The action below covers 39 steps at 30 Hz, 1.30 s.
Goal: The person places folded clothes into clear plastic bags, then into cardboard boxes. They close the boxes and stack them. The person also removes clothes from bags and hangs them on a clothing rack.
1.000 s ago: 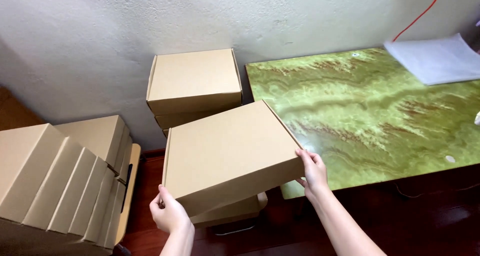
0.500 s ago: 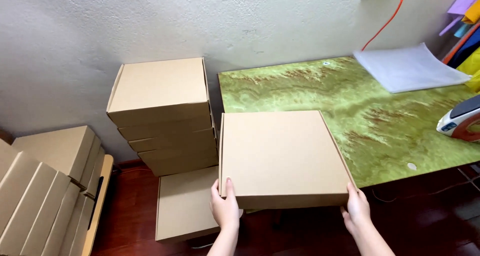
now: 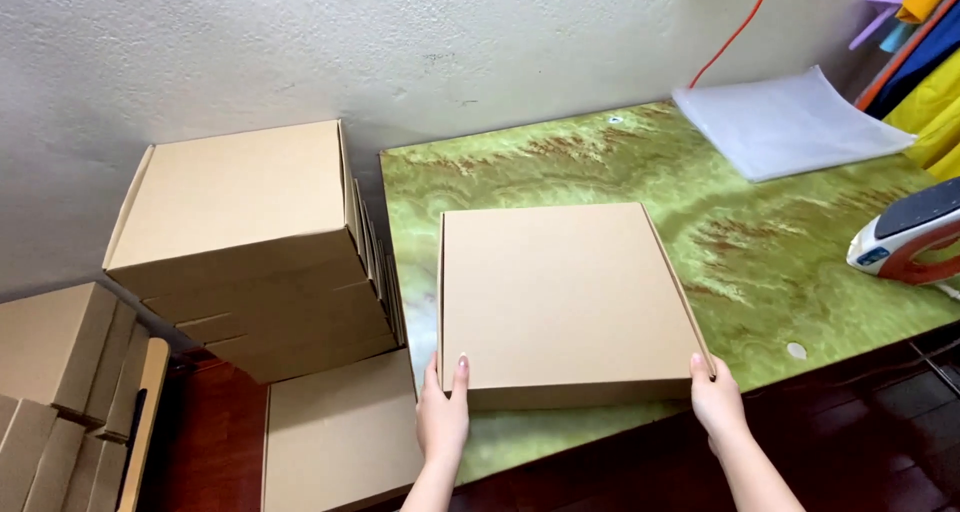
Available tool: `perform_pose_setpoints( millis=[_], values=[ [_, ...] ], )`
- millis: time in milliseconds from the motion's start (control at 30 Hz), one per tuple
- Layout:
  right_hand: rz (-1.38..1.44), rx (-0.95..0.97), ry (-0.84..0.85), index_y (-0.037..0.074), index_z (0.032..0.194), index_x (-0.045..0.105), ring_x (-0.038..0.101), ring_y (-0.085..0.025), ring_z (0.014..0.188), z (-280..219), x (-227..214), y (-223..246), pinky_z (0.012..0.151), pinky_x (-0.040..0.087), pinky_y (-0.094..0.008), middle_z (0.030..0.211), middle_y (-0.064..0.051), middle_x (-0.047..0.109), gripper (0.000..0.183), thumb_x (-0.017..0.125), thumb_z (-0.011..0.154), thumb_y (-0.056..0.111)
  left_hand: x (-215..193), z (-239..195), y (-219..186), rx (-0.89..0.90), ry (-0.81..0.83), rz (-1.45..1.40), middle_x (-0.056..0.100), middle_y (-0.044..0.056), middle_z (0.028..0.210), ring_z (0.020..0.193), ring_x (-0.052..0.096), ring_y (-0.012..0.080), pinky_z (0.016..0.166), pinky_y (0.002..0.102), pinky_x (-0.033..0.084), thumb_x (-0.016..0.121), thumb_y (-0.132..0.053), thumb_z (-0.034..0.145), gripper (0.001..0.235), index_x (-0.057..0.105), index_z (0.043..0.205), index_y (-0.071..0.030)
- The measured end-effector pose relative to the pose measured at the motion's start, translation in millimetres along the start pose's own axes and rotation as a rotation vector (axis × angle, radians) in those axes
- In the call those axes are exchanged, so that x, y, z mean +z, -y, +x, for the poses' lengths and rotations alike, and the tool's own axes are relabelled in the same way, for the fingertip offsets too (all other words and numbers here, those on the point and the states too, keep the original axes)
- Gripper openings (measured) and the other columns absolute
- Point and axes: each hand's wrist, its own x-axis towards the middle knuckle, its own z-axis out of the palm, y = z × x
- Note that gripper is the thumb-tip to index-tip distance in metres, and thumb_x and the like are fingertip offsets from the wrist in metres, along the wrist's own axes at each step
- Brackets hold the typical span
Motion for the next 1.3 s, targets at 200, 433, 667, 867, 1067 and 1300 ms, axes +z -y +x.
perform_pose_setpoints(
  millis=[200,433,667,867,1067,1300],
  values=[
    [-0.070,0.015,0.049,0.010,0.169,0.062,0.059,-0.041,0.156,72.6,4.5,27.6,0.129,0.044,-0.055,0.168,-0.019,0.066,0.061,0.053,0.120,0.046,30.4,29.5,-29.1,-0.031,0.015,0.081,0.062,-0.006,0.174,0.158,0.060,0.0244,0.118,0.048,0.056,0.040,-0.083,0.100,0.089,0.037,0.180,-0.044],
    [-0.247,-0.022,0.080,0.016,0.168,0.065,0.066,-0.044,0.150,199.9,15.9,17.9,0.123,0.048,-0.055,0.163,-0.020,0.073,0.064,0.052,0.118,0.053,74.5,82.9,-56.0,0.055,0.049,-0.152,0.059,-0.007,0.180,0.166,0.055,0.0222,0.134,0.039,0.045,0.054,-0.070,0.103,0.089,0.037,0.181,-0.031],
    [-0.221,-0.003,0.071,0.013,0.169,0.065,0.069,-0.047,0.143,239.4,22.9,50.8,0.112,0.053,-0.058,0.160,-0.024,0.074,0.061,0.054,0.121,0.048,98.5,119.5,-82.5,0.016,0.137,-0.315,0.042,-0.005,0.190,0.176,0.039,0.0174,0.143,0.037,0.032,0.060,-0.069,0.101,0.097,0.029,0.184,-0.029],
    [-0.165,0.026,0.134,0.011,0.170,0.061,0.067,-0.049,0.141,262.6,25.7,99.8,0.103,0.061,-0.066,0.161,-0.025,0.068,0.058,0.053,0.123,0.045,117.3,128.1,-109.6,0.024,0.089,-0.317,0.041,-0.005,0.190,0.176,0.039,0.0171,0.144,0.037,0.031,0.059,-0.070,0.101,0.098,0.030,0.184,-0.028],
    [-0.155,0.013,0.239,0.012,0.172,0.058,0.065,-0.047,0.146,285.5,20.6,140.6,0.107,0.060,-0.066,0.166,-0.023,0.065,0.059,0.051,0.124,0.044,142.8,135.0,-124.7,-0.031,0.071,-0.353,0.031,-0.007,0.194,0.177,0.038,0.0191,0.145,0.040,0.028,0.058,-0.074,0.099,0.104,0.022,0.186,-0.032],
    [-0.158,-0.039,0.393,0.012,0.175,0.048,0.067,-0.048,0.131,348.0,33.1,162.1,0.103,0.060,-0.074,0.156,-0.026,0.063,0.061,0.047,0.125,0.047,192.8,118.5,-119.5,-0.068,-0.132,-0.475,0.032,-0.005,0.194,0.179,0.030,0.0194,0.146,0.042,0.026,0.062,-0.071,0.100,0.101,0.028,0.185,-0.029]
  ],
)
